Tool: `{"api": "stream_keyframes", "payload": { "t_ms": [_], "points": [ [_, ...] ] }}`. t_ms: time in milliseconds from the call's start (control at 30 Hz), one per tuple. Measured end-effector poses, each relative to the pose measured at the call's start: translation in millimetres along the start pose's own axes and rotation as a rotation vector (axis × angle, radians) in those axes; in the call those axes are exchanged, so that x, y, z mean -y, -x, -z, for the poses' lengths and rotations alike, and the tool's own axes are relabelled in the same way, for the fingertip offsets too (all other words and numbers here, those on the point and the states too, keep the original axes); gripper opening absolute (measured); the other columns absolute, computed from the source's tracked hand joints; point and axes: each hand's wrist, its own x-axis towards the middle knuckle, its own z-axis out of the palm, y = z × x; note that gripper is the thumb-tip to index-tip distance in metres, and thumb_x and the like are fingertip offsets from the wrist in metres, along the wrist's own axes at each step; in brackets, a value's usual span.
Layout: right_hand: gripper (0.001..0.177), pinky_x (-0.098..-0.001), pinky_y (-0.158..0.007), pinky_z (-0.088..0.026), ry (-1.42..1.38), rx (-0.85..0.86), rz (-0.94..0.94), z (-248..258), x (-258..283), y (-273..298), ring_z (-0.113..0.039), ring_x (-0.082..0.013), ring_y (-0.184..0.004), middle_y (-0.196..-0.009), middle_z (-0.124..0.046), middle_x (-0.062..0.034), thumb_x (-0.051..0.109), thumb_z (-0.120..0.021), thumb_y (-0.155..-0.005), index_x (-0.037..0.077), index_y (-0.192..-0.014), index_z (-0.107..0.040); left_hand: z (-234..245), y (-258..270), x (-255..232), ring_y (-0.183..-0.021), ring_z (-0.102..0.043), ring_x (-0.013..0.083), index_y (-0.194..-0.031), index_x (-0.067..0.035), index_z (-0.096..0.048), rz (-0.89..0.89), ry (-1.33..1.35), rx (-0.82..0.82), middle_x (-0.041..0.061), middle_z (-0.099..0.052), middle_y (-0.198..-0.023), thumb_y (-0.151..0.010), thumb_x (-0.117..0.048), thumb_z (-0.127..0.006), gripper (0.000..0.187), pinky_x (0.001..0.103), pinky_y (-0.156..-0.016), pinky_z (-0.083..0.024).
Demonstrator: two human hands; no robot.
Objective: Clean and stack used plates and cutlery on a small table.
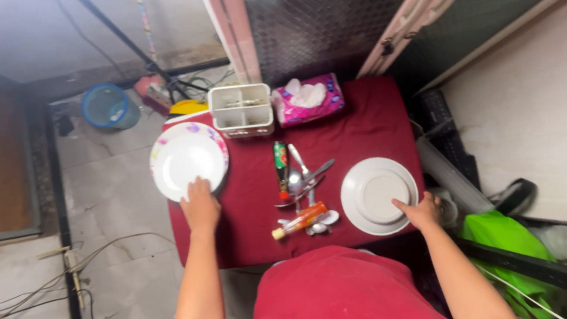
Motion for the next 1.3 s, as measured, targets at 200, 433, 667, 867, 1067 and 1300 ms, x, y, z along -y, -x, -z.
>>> {"api": "stream_keyframes", "payload": {
  "t_ms": [200,433,667,867,1067,1300],
  "points": [
    [0.130,-0.0461,-0.113,-0.041,-0.091,0.057,0.112,-5,-15,-37,-0.049,-0.0398,-0.138,-0.151,-0.050,-0.0254,0.061,-0.094,-0.057,0.000,-0.155,-0.036,14,29,-35,-0.148,-0.037,0.0329,-0.141,-0.007,-0.053,0.038,0.139,-0.116,0.014,-0.043,-0.159,-0.090,-0.014,-0.062,0.053,0.058,-0.118,-0.028],
    [0.091,-0.0409,-0.102,-0.056,-0.446,0.175,0.066,29,-12,-46,-0.072,-0.0313,-0.118,-0.131,-0.073,-0.0209,0.040,-0.091,-0.064,0.000,-0.140,-0.061,-2,78,-80,-0.145,-0.040,0.0345,-0.139,-0.005,-0.054,0.023,0.282,-0.144,0.016,-0.047,-0.154,-0.090,-0.015,-0.061,0.050,0.055,-0.118,-0.029],
    [0.087,-0.0446,-0.087,-0.053,-0.493,-0.290,0.425,92,45,2,-0.063,-0.0343,-0.109,-0.119,-0.064,-0.0217,0.025,-0.099,-0.063,-0.002,-0.131,-0.053,-7,105,-76,-0.137,-0.049,0.0352,-0.132,-0.004,-0.059,0.112,0.387,-0.162,0.016,-0.055,-0.146,-0.089,-0.014,-0.061,0.044,0.049,-0.110,-0.038],
    [0.024,-0.0406,-0.087,-0.057,-0.438,-0.226,0.930,87,91,84,-0.069,-0.0269,-0.098,-0.105,-0.070,-0.0073,0.008,-0.076,-0.086,0.010,-0.106,-0.062,-3,116,-75,-0.124,-0.058,0.0332,-0.124,-0.007,-0.064,0.228,0.454,-0.140,0.012,-0.063,-0.133,-0.089,-0.013,-0.061,0.036,0.048,-0.103,-0.044],
    [0.029,-0.0424,-0.094,-0.043,-0.051,-0.100,1.132,34,73,97,-0.065,-0.0232,-0.106,-0.102,-0.069,-0.0024,-0.006,-0.065,-0.072,0.013,-0.094,-0.062,-3,123,-79,-0.113,-0.064,0.0329,-0.118,-0.008,-0.066,0.241,0.503,-0.140,0.011,-0.068,-0.124,-0.088,-0.012,-0.061,0.031,0.047,-0.095,-0.050],
    [0.033,-0.0492,-0.113,-0.033,0.022,-0.057,1.071,13,48,90,-0.064,-0.0193,-0.116,-0.108,-0.070,0.0005,-0.006,-0.066,-0.074,0.014,-0.099,-0.064,-4,131,-72,-0.110,-0.066,0.0338,-0.116,-0.006,-0.068,0.230,0.587,-0.141,0.013,-0.069,-0.120,-0.088,-0.009,-0.059,0.029,0.044,-0.092,-0.052]
  ]
}}
